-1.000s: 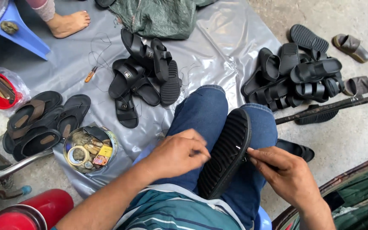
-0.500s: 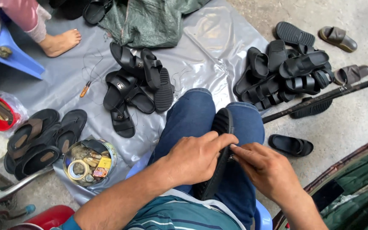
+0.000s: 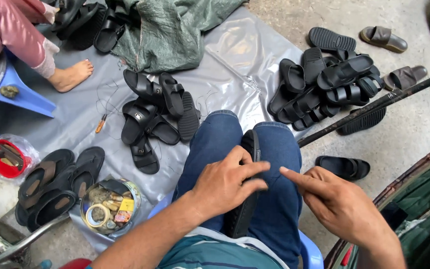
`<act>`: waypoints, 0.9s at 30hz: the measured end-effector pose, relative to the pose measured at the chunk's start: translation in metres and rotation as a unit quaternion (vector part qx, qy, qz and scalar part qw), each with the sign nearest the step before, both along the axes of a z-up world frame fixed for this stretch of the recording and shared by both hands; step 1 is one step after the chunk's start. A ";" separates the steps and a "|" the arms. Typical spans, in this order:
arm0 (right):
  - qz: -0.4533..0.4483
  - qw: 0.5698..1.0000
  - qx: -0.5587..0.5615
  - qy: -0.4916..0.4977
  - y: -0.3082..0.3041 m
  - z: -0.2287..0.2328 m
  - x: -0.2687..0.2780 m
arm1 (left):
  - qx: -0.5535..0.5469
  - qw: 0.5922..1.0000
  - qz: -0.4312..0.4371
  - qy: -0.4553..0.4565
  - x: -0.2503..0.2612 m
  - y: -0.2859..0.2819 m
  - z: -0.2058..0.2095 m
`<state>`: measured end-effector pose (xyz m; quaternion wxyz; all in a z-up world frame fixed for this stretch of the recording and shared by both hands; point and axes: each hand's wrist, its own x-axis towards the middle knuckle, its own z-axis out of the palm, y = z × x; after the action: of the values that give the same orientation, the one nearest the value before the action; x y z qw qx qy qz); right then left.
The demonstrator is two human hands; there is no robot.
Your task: A person is hand-sewing the sole of a black sandal using a needle and thick thread while sitting on the floor.
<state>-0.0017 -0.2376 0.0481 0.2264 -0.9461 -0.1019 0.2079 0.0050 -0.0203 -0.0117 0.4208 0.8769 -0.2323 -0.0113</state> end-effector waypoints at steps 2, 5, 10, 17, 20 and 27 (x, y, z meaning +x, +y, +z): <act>0.003 0.999 0.033 0.006 0.000 -0.004 0.002 | -0.020 0.999 -0.003 0.025 -0.001 0.003 -0.001; -0.001 0.996 0.083 0.019 0.000 -0.010 0.003 | -0.055 0.996 -0.008 0.068 -0.001 0.005 0.003; -0.016 0.992 0.126 0.011 0.003 -0.014 0.005 | -0.043 0.993 -0.005 0.110 -0.005 0.003 0.003; -0.007 0.993 0.116 0.001 0.004 -0.009 0.004 | -0.103 0.989 0.064 0.087 -0.007 -0.010 0.001; -0.012 0.997 0.080 0.003 0.003 -0.012 0.007 | -0.111 0.989 0.068 0.077 -0.005 -0.002 0.000; -0.106 0.959 0.257 -0.055 0.044 -0.040 0.002 | -0.180 0.973 0.063 0.127 -0.006 0.009 -0.007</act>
<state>0.0007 -0.1940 0.0084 0.4771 -0.8712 -0.0632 0.0973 -0.0010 -0.0114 -0.0185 0.5980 0.7907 -0.1197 -0.0539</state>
